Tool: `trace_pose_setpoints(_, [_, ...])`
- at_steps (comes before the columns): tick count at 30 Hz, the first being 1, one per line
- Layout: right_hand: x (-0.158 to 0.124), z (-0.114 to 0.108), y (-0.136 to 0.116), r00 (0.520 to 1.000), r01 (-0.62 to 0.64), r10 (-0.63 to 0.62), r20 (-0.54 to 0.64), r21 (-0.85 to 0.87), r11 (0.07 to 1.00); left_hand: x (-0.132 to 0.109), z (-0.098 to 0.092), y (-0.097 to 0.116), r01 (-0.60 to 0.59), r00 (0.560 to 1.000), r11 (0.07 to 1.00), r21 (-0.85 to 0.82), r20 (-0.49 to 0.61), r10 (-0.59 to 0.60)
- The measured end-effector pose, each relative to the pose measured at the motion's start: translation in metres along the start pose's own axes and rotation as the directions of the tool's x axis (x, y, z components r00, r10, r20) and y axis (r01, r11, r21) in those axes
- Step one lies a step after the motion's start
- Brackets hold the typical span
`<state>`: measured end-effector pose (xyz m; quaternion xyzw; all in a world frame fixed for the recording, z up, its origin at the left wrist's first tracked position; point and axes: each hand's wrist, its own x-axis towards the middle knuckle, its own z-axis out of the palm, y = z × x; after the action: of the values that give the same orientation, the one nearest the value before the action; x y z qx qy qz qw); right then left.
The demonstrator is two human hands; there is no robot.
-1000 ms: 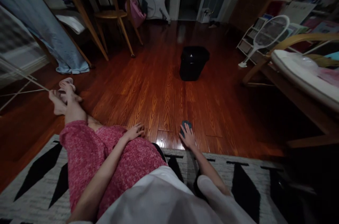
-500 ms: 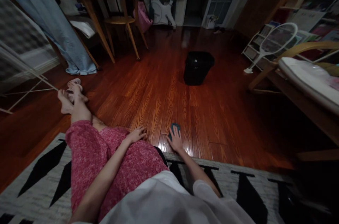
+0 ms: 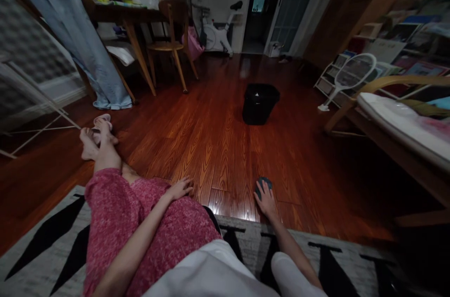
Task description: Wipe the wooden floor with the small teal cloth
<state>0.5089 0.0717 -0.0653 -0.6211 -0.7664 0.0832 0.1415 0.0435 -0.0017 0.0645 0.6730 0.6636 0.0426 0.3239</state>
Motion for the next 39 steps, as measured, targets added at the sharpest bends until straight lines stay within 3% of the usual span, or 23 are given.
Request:
trace_pose_setpoints(3, [0.031,0.018,-0.021,0.934,-0.28,0.286,-0.211,0.062,0.958,0.0,-0.001,0.001,0.002,1.0,1.0,0.014,0.0,-0.002])
trace_pose_setpoints(5, [0.049,0.032,-0.053,0.872,-0.347,0.373,-0.315,0.139,0.928,-0.001,-0.003,0.002,0.0,1.0,1.0,0.016,-0.003,0.0])
trace_pose_setpoints(6, [0.056,0.039,-0.073,0.866,-0.328,0.366,-0.34,0.165,0.93,-0.001,-0.003,0.003,0.0,1.0,1.0,0.014,-0.001,0.001])
trace_pose_setpoints(8, [0.062,0.051,-0.114,0.914,-0.216,0.26,-0.312,0.168,0.962,-0.001,-0.004,0.003,-0.003,1.0,1.0,0.013,0.005,0.003])
trace_pose_setpoints(11, [0.055,0.064,-0.172,0.994,0.009,0.004,-0.113,0.114,0.993,0.0,-0.005,0.004,-0.003,1.0,1.0,0.02,0.014,0.003])
trace_pose_setpoints(13, [0.041,0.066,-0.201,0.986,0.162,-0.166,0.022,0.109,0.981,0.0,-0.005,0.004,-0.004,1.0,1.0,0.022,0.015,0.003])
trace_pose_setpoints(15, [0.025,0.062,-0.216,0.935,0.318,-0.335,0.117,0.145,0.937,0.0,-0.005,0.004,-0.001,1.0,1.0,0.023,0.014,0.001])
trace_pose_setpoints(17, [0.01,0.052,-0.216,0.858,0.445,-0.479,0.183,0.199,0.873,-0.001,-0.005,0.004,0.002,1.0,1.0,0.026,0.014,-0.002])
trace_pose_setpoints(19, [-0.001,0.04,-0.198,0.793,0.516,-0.564,0.23,0.237,0.823,-0.002,-0.005,0.004,0.003,1.0,1.0,0.024,0.012,-0.004])
trace_pose_setpoints(21, [-0.01,0.028,-0.165,0.778,0.53,-0.577,0.248,0.234,0.815,-0.003,-0.006,0.005,0.001,1.0,1.0,0.016,0.006,-0.001])
trace_pose_setpoints(22, [-0.013,0.023,-0.144,0.797,0.513,-0.553,0.243,0.212,0.832,-0.004,-0.006,0.005,0.0,1.0,1.0,0.012,0.003,0.0])
trace_pose_setpoints(24, [-0.02,0.016,-0.096,0.873,0.426,-0.446,0.197,0.137,0.894,-0.005,-0.006,0.005,0.002,1.0,1.0,0.005,-0.001,-0.002])
trace_pose_setpoints(27, [-0.026,0.012,-0.025,0.985,0.166,-0.166,0.036,0.014,0.986,-0.004,-0.006,0.005,0.007,1.0,1.0,0.002,0.002,-0.007])
trace_pose_setpoints(29, [-0.025,0.012,0.007,0.993,-0.076,0.073,-0.093,-0.025,0.997,-0.003,-0.006,0.005,0.006,1.0,1.0,0.006,0.01,-0.006])
trace_pose_setpoints(30, [-0.023,0.013,0.016,0.969,-0.202,0.196,-0.152,-0.025,0.979,-0.002,-0.006,0.005,0.005,1.0,1.0,0.008,0.016,-0.005])
trace_pose_setpoints(33, [-0.007,0.019,0.009,0.817,-0.504,0.492,-0.302,0.041,0.863,-0.001,-0.005,0.004,0.001,1.0,1.0,0.008,0.02,-0.002])
trace_pose_setpoints(35, [0.009,0.028,-0.017,0.707,-0.595,0.588,-0.392,0.12,0.795,0.0,-0.004,0.002,-0.004,1.0,1.0,-0.005,0.012,0.004])
trace_pose_setpoints(36, [0.018,0.034,-0.034,0.676,-0.603,0.602,-0.425,0.151,0.783,0.0,-0.004,0.002,-0.005,1.0,1.0,-0.012,0.009,0.005])
trace_pose_setpoints(37, [0.026,0.041,-0.053,0.668,-0.59,0.596,-0.445,0.17,0.789,0.001,-0.003,0.001,-0.004,1.0,1.0,-0.018,0.006,0.005])
trace_pose_setpoints(39, [0.038,0.055,-0.093,0.733,-0.504,0.52,-0.439,0.163,0.848,0.002,-0.003,0.0,0.0,1.0,1.0,-0.028,0.007,0.0])
